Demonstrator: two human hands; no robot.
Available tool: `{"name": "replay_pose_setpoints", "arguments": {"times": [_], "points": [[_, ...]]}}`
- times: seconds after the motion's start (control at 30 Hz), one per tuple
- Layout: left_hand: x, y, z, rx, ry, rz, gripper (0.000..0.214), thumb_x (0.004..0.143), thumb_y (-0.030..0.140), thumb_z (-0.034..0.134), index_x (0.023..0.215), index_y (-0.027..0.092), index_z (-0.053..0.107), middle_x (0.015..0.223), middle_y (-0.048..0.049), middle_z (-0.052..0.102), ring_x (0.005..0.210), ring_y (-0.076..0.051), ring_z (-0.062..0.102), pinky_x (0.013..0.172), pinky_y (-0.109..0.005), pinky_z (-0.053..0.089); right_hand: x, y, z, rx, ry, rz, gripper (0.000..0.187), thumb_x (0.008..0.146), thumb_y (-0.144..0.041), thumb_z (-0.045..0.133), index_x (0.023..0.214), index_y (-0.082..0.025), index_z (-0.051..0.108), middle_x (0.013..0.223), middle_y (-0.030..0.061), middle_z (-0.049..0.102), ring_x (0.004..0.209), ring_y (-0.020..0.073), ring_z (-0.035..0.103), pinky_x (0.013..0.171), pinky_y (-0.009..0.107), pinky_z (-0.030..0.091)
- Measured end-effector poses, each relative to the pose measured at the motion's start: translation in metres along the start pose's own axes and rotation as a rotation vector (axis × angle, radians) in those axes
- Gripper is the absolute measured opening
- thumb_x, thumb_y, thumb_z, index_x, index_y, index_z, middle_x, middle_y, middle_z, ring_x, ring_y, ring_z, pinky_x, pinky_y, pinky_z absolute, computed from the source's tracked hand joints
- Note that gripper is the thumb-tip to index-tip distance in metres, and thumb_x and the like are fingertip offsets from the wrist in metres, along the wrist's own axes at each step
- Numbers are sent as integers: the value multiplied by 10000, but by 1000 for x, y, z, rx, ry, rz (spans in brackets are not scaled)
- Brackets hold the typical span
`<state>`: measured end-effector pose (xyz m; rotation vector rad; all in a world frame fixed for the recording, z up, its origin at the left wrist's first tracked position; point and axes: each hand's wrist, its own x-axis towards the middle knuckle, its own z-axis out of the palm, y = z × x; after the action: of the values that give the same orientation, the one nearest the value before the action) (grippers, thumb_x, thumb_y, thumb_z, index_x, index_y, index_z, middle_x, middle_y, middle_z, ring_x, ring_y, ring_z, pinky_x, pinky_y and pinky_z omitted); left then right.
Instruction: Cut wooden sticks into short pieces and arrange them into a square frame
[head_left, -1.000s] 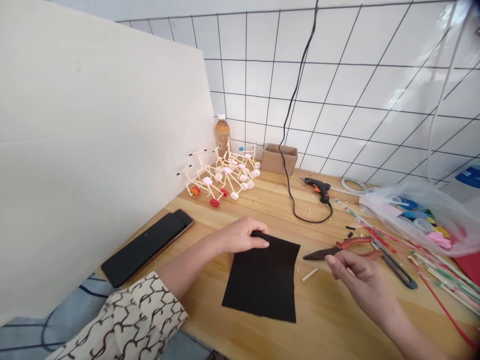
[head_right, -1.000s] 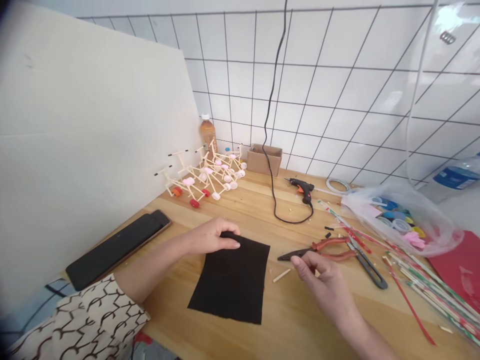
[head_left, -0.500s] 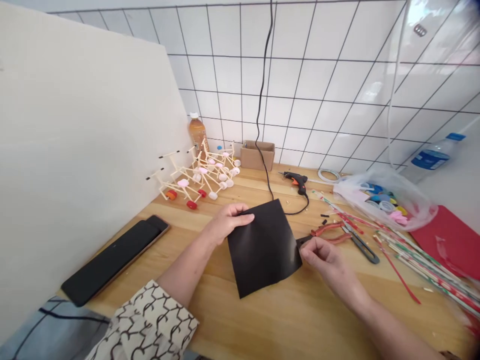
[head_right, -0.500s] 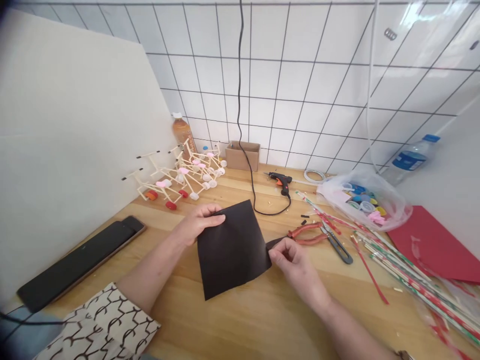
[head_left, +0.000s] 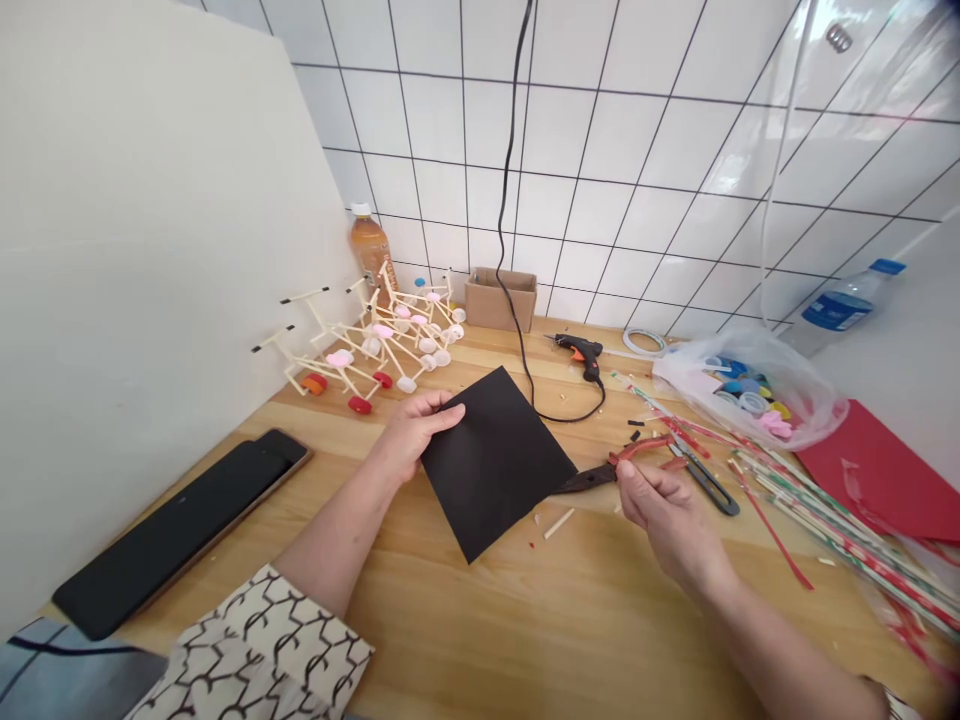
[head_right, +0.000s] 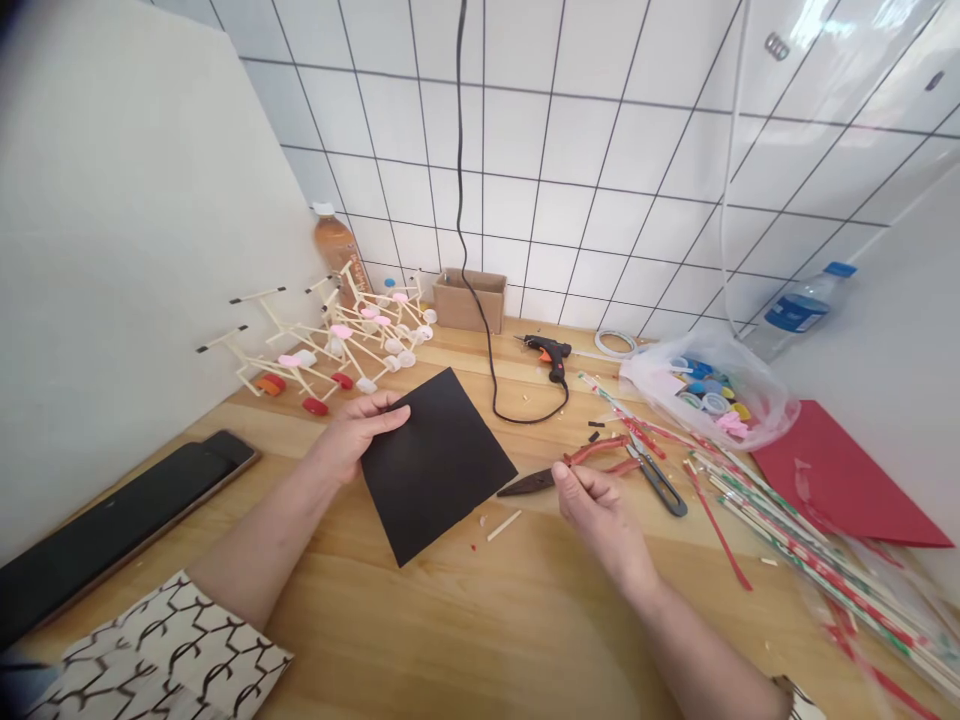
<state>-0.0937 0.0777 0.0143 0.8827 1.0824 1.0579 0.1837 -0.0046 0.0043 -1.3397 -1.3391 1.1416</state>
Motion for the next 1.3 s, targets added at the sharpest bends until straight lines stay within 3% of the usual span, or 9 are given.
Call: {"name": "replay_pose_setpoints", "arguments": {"times": [0.23, 0.4, 0.73, 0.87, 0.97, 1.03, 1.13, 1.2, 1.3], "points": [[0, -1, 1, 7, -4, -11, 288, 524, 313, 799, 682, 152, 618, 566, 29, 640, 462, -89, 555, 457, -183, 430, 6, -5, 0, 331, -81, 101, 345, 761, -435, 618, 581, -180, 470, 549, -31, 451, 469, 85, 329, 463, 248, 223], [0, -3, 0, 17, 10, 7, 290, 544, 312, 785, 742, 153, 645, 635, 8, 671, 514, -109, 591, 490, -193, 445, 7, 1, -2, 225, -87, 74, 306, 744, -418, 652, 639, -180, 492, 523, -51, 440, 470, 81, 326, 470, 239, 227], [1, -2, -1, 20, -11, 4, 244, 557, 304, 781, 677, 164, 620, 573, 33, 642, 470, -93, 557, 464, -186, 425, 6, 6, -1, -11, -51, -9, 497, 882, -465, 427, 471, -204, 328, 422, -55, 326, 428, 90, 276, 469, 265, 239], [0, -2, 0, 17, -30, -2, 259, 555, 305, 785, 706, 160, 632, 614, 19, 661, 502, -99, 577, 489, -188, 440, 5, 0, 1, -76, -41, -91, 237, 805, -411, 574, 714, -197, 529, 667, -8, 506, 624, 128, 455, 579, 249, 361], [-1, -2, 1, 31, -42, -24, 279, 557, 317, 783, 734, 156, 639, 641, 4, 674, 523, -112, 593, 499, -196, 452, 4, -7, 3, -136, -13, -122, 261, 759, -405, 622, 930, -218, 564, 904, 40, 558, 819, 173, 511, 660, 262, 408], [-2, -1, 2, 39, -47, -33, 280, 557, 321, 784, 728, 155, 637, 626, 6, 670, 512, -112, 588, 490, -194, 447, 3, -8, 3, -187, -22, -134, 235, 798, -432, 563, 789, -199, 589, 831, 39, 571, 758, 164, 515, 625, 256, 397], [-4, -1, 2, 33, -58, -21, 272, 558, 312, 785, 724, 156, 636, 620, 10, 667, 515, -109, 590, 502, -193, 453, 3, -5, 3, -201, 6, -97, 462, 855, -470, 456, 489, -188, 434, 504, -18, 433, 491, 107, 387, 492, 250, 310], [-4, 0, 1, 22, -66, -12, 265, 565, 307, 782, 732, 160, 638, 634, 10, 672, 529, -112, 599, 517, -196, 459, 2, -3, 4, -176, 56, -77, 502, 863, -479, 436, 456, -199, 349, 438, -43, 327, 440, 95, 298, 459, 255, 261], [-5, 0, 2, 26, -72, -12, 254, 571, 306, 777, 727, 162, 638, 633, 7, 675, 519, -115, 596, 510, -201, 456, 0, -4, 7, -125, 56, -118, 334, 835, -446, 507, 611, -200, 482, 544, -30, 417, 518, 114, 380, 507, 250, 320]]}}
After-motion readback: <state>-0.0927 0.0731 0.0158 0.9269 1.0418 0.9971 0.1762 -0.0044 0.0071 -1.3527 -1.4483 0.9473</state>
